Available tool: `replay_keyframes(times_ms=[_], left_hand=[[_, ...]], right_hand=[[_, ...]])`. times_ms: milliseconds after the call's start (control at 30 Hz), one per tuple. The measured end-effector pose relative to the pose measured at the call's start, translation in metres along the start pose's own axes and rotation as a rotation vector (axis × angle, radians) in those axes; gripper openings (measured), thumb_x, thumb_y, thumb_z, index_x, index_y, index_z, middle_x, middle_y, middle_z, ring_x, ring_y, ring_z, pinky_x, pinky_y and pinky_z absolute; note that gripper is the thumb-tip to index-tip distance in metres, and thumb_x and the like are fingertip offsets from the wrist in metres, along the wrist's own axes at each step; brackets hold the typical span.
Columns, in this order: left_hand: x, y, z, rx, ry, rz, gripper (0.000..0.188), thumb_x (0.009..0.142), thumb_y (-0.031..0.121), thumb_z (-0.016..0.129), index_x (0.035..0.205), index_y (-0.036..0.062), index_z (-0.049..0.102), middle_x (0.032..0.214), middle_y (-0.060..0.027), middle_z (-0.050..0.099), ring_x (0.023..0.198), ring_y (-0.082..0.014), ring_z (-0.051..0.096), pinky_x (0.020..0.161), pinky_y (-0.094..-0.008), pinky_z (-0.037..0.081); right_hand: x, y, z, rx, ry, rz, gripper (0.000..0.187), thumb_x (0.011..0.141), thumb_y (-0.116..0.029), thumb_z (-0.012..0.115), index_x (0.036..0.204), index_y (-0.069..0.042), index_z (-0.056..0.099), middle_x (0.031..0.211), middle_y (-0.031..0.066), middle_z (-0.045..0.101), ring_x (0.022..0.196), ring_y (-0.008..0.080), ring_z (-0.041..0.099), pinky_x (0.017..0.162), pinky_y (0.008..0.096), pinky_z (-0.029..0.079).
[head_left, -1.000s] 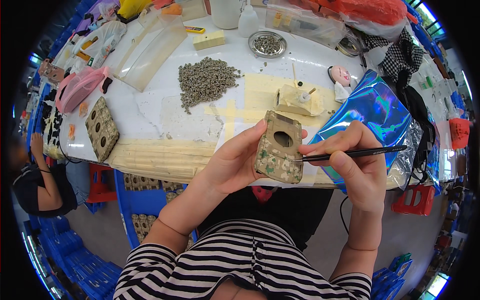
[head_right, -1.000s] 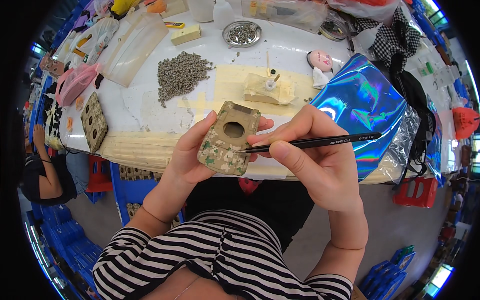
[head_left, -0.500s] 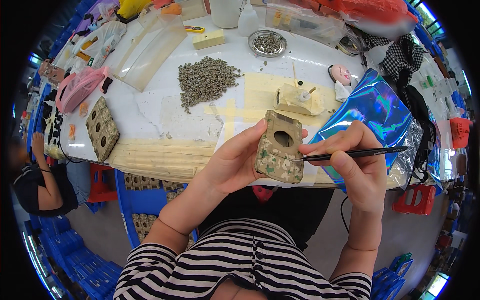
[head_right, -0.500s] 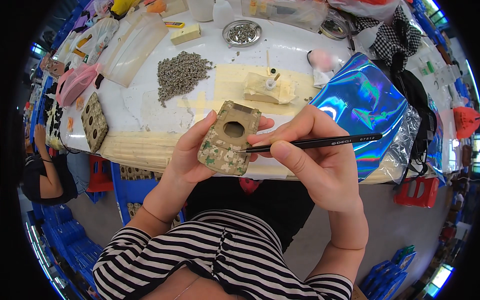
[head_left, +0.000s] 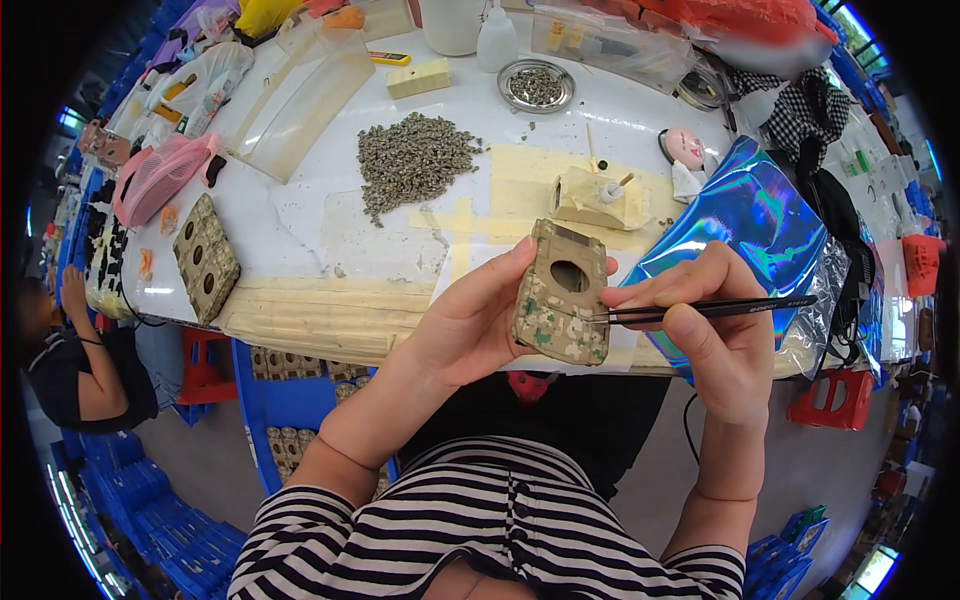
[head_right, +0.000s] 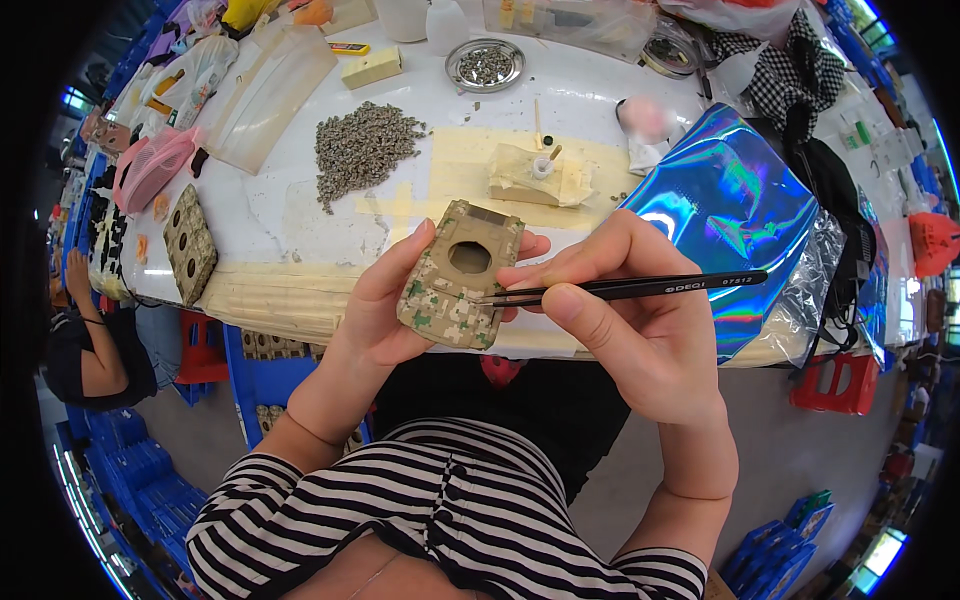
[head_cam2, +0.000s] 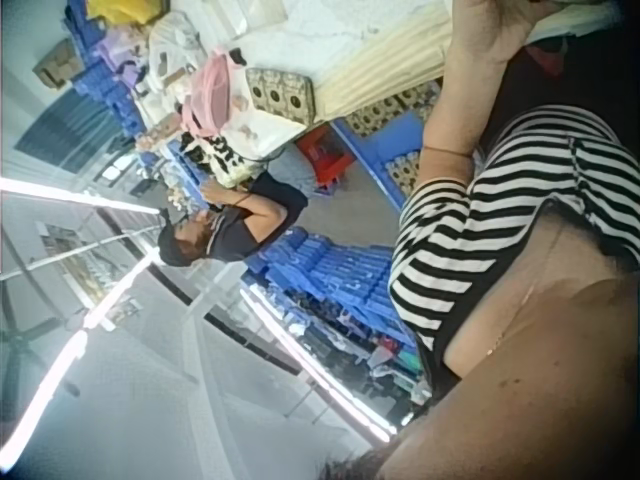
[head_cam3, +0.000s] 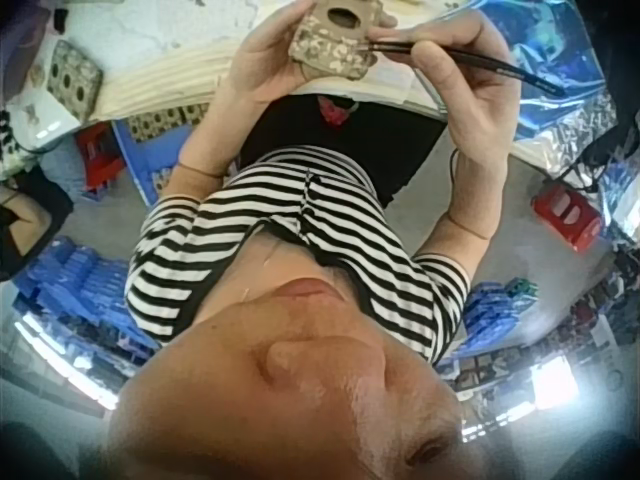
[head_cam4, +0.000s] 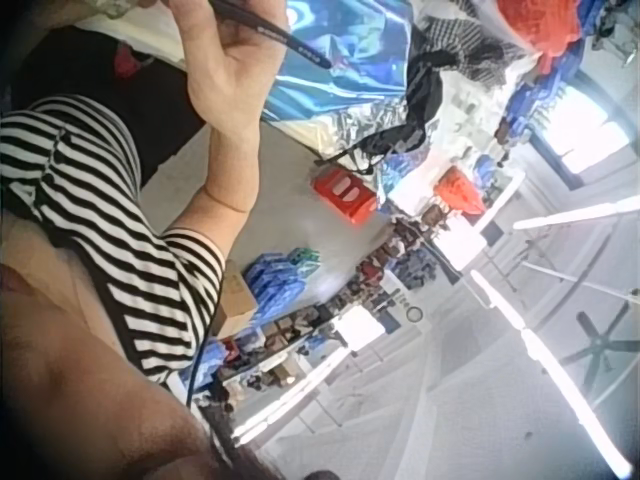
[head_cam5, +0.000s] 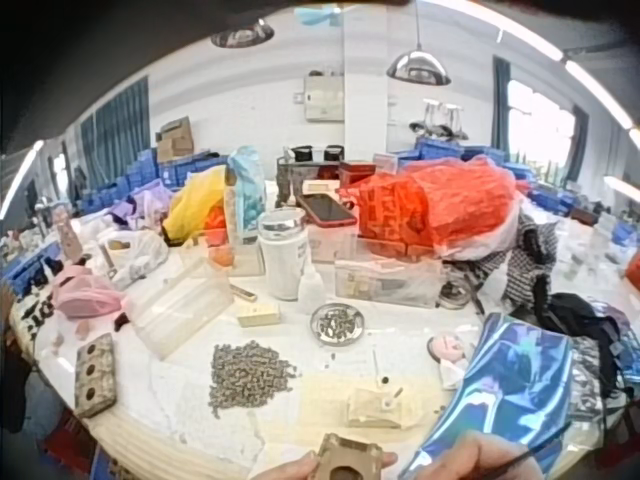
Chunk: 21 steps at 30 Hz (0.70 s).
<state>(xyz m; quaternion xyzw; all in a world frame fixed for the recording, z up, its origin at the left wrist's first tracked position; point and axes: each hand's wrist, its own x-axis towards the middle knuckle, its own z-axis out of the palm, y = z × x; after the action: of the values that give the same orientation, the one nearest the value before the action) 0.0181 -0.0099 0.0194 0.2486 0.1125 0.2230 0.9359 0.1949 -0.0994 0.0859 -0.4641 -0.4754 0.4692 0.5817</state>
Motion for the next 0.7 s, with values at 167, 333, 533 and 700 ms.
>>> replay_keyframes(times_ms=[167, 333, 533, 700], left_hand=[[-0.0001, -0.0005, -0.0010, -0.017, 0.003, -0.001, 0.060, 0.101, 0.042, 0.027, 0.141, -0.0030, 0.030, 0.140, -0.0260, 0.038, 0.124, -0.0344, 0.048, 0.098, -0.0454, 0.047], [-0.0001, 0.0004, -0.0003, -0.020, -0.004, -0.001, 0.060, 0.101, 0.042, 0.027, 0.141, -0.0026, 0.030, 0.140, -0.0262, 0.038, 0.123, -0.0342, 0.048, 0.098, -0.0453, 0.047], [0.0000, 0.0000, -0.0003, -0.022, 0.003, -0.007, 0.061, 0.101, 0.042, 0.027, 0.141, -0.0039, 0.030, 0.140, -0.0260, 0.038, 0.124, -0.0346, 0.048, 0.099, -0.0452, 0.047], [-0.0001, -0.0002, -0.0014, -0.012, 0.002, -0.007, 0.061, 0.101, 0.042, 0.027, 0.140, -0.0040, 0.030, 0.140, -0.0259, 0.038, 0.124, -0.0348, 0.047, 0.100, -0.0457, 0.046]], right_hand=[[-0.0002, -0.0009, 0.0018, -0.019, 0.031, 0.021, 0.027, 0.086, -0.020, 0.068, 0.086, 0.000, 0.049, 0.085, 0.0213, 0.067, 0.091, 0.0315, 0.067, 0.084, 0.0389, 0.051], [0.0002, -0.0001, 0.0018, -0.020, 0.025, 0.015, 0.027, 0.087, -0.020, 0.067, 0.086, -0.001, 0.048, 0.086, 0.0220, 0.067, 0.092, 0.0319, 0.067, 0.085, 0.0391, 0.051], [-0.0001, 0.0026, -0.0044, 0.029, -0.058, -0.031, 0.010, 0.088, -0.003, 0.062, 0.092, 0.004, 0.055, 0.095, 0.0153, 0.067, 0.093, 0.0184, 0.064, 0.086, 0.0316, 0.051], [-0.0007, 0.0020, -0.0022, 0.049, -0.037, -0.011, 0.010, 0.088, -0.003, 0.062, 0.091, 0.004, 0.055, 0.094, 0.0148, 0.067, 0.093, 0.0184, 0.064, 0.087, 0.0314, 0.051]])
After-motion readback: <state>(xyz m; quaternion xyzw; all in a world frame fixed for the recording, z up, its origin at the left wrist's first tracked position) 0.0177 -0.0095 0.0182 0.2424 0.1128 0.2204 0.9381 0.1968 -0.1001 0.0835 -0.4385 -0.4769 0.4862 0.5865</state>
